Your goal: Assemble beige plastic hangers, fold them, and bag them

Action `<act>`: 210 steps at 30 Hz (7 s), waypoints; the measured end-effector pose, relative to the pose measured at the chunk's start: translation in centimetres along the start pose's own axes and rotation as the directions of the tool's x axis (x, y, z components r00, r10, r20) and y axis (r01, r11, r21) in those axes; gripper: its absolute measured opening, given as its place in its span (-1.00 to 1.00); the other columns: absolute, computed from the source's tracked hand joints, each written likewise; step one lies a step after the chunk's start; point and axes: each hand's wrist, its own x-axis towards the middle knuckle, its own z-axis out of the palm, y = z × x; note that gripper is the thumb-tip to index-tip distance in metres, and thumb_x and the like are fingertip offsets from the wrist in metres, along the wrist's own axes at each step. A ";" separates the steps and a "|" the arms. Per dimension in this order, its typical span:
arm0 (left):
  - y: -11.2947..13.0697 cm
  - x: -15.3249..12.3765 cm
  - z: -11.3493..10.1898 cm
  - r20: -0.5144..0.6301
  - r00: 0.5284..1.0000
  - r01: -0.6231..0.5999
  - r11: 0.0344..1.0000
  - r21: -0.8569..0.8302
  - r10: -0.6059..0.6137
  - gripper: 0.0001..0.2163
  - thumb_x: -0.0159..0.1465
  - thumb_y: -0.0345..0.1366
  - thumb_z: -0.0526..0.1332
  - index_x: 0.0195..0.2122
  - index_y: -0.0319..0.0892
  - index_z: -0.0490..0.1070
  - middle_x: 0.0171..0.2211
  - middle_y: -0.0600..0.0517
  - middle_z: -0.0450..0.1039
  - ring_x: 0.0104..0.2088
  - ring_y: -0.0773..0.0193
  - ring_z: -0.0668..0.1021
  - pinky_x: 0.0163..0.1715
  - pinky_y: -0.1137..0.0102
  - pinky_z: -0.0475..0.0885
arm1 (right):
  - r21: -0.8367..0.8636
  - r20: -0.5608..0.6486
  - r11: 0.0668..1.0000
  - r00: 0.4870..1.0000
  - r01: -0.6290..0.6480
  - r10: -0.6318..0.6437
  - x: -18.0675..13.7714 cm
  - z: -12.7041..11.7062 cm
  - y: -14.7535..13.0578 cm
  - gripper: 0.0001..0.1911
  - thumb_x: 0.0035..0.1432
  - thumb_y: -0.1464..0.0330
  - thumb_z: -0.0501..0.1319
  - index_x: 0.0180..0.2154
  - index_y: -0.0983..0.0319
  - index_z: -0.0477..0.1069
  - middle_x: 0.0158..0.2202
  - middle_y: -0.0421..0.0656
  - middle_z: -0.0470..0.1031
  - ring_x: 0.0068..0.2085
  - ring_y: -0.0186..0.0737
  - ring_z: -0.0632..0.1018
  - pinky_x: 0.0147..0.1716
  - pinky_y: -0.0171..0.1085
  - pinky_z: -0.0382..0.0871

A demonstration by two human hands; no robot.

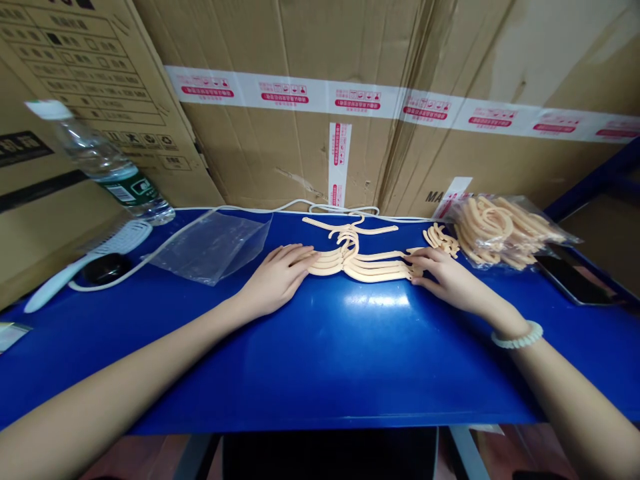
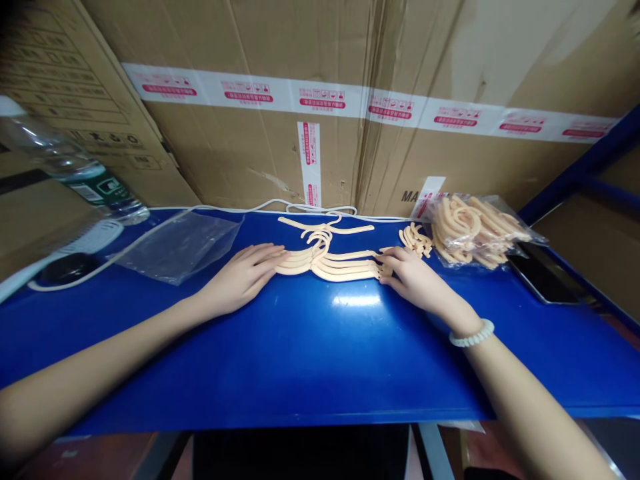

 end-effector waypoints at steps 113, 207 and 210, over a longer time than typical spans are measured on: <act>3.9 1.0 -0.9 -0.296 0.949 0.000 0.941 -0.339 -0.107 -0.79 0.41 -0.47 0.06 -0.05 -0.13 0.43 -0.09 -0.10 0.53 -0.07 0.10 0.57 -0.06 0.20 0.50 | 0.964 0.209 0.035 0.829 -0.264 0.519 0.9 0.9 -4.1 -0.66 -0.01 0.15 0.56 -0.31 0.22 0.60 -0.19 -0.08 0.61 -0.16 -0.18 0.61 -0.14 -0.26 0.59; 4.8 0.5 -2.2 -0.226 0.971 0.006 0.951 -0.308 -0.079 -0.79 0.45 -0.37 0.07 0.06 -0.16 0.38 -0.03 -0.10 0.51 -0.04 0.13 0.58 -0.08 0.28 0.54 | 0.945 -0.237 0.324 0.760 0.037 0.605 0.8 -0.8 -5.2 -0.67 0.05 0.10 0.49 -0.23 0.13 0.52 -0.23 -0.15 0.55 -0.34 -0.20 0.52 -0.43 -0.22 0.43; 4.3 0.7 -3.5 -0.233 0.972 -0.036 0.974 -0.222 -0.017 -0.79 0.46 -0.37 0.08 0.06 -0.20 0.41 -0.04 -0.12 0.46 -0.09 0.16 0.58 -0.15 0.33 0.52 | 0.917 -0.303 0.397 0.720 0.041 0.625 0.3 -2.3 -4.1 -0.72 0.03 0.12 0.49 -0.30 0.10 0.55 -0.32 -0.18 0.51 -0.41 -0.21 0.46 -0.50 -0.22 0.36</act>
